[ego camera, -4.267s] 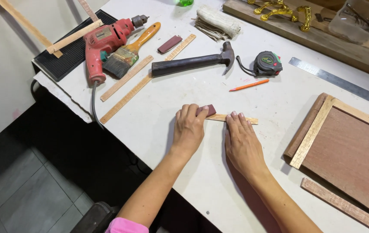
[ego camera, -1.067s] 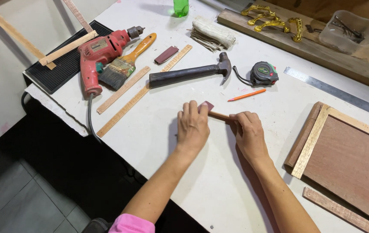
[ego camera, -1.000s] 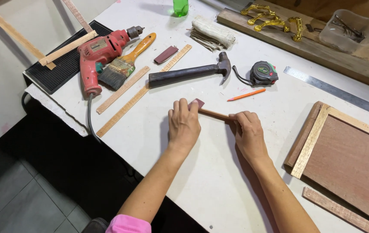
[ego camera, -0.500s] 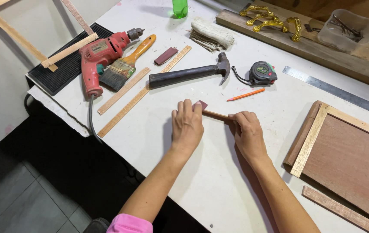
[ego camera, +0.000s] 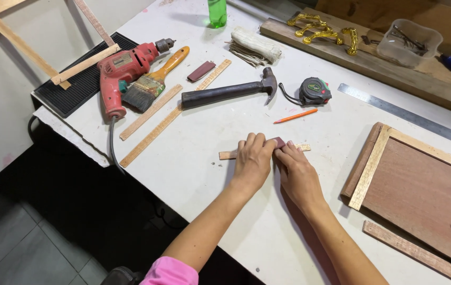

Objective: Measuring wood strips, marking them with a pencil, nailing them to a base, and sanding the edges to assemble a frame.

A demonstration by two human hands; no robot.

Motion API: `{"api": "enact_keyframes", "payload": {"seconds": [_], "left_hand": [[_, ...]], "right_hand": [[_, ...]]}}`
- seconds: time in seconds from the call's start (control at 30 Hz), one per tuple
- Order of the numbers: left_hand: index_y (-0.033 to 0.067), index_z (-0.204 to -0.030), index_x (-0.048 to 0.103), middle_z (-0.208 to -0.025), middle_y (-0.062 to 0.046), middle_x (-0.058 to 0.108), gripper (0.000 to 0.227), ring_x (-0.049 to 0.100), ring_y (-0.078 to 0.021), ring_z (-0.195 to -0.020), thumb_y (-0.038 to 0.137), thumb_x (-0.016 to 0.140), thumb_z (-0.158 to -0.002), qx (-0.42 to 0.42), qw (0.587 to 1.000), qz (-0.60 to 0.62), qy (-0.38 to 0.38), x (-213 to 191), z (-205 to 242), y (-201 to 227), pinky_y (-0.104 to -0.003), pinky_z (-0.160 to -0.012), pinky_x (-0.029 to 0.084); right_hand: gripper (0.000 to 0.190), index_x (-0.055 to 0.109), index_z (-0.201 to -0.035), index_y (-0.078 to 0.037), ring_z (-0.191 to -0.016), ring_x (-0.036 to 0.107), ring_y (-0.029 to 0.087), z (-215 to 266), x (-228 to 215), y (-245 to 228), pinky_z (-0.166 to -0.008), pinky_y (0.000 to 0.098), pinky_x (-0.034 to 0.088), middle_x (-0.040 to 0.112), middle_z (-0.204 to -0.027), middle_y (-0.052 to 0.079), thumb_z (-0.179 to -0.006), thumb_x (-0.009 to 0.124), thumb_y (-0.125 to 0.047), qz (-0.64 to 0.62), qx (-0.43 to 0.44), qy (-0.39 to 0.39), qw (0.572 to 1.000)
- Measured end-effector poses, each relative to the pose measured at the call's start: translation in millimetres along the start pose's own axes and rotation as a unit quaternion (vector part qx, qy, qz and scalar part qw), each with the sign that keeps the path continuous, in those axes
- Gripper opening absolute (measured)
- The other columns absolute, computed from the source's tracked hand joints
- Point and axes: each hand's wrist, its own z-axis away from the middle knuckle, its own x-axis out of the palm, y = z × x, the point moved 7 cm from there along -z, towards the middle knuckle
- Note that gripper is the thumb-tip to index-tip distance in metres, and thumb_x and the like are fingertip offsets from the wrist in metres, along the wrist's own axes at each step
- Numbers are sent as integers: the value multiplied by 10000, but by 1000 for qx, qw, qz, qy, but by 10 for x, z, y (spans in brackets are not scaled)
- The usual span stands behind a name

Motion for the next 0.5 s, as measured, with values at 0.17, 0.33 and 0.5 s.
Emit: {"api": "enact_keyframes", "payload": {"seconds": [0.17, 0.33, 0.5], "left_hand": [[69, -1001, 720, -903, -68, 597, 174, 565, -240, -911, -35, 611, -913, -4, 1000, -21, -22, -243, 134, -253, -393, -792, 439], [95, -991, 739, -869, -63, 600, 195, 558, -245, -884, -31, 622, -901, -26, 999, -43, -7, -459, 177, -329, -399, -756, 431], [77, -1023, 716, -909, -78, 596, 194, 557, -218, -888, -46, 601, -928, -39, 997, -22, -65, 83, 90, -198, -361, -763, 462]], "right_hand": [[308, 704, -1215, -36, -1331, 555, 353, 15, 83, 92, -1135, 447, 440, 646, -1363, 176, -924, 607, -4, 21, -14, 28, 999], [295, 704, -1223, -37, -1342, 556, 335, 30, 117, 124, -1163, 452, 419, 643, -1364, 176, -942, 614, -25, 31, -14, 27, 999], [310, 691, -1176, -11, -1357, 551, 345, 28, 97, 110, -1171, 447, 417, 643, -1383, 185, -875, 624, 22, 25, -8, 25, 999]]}}
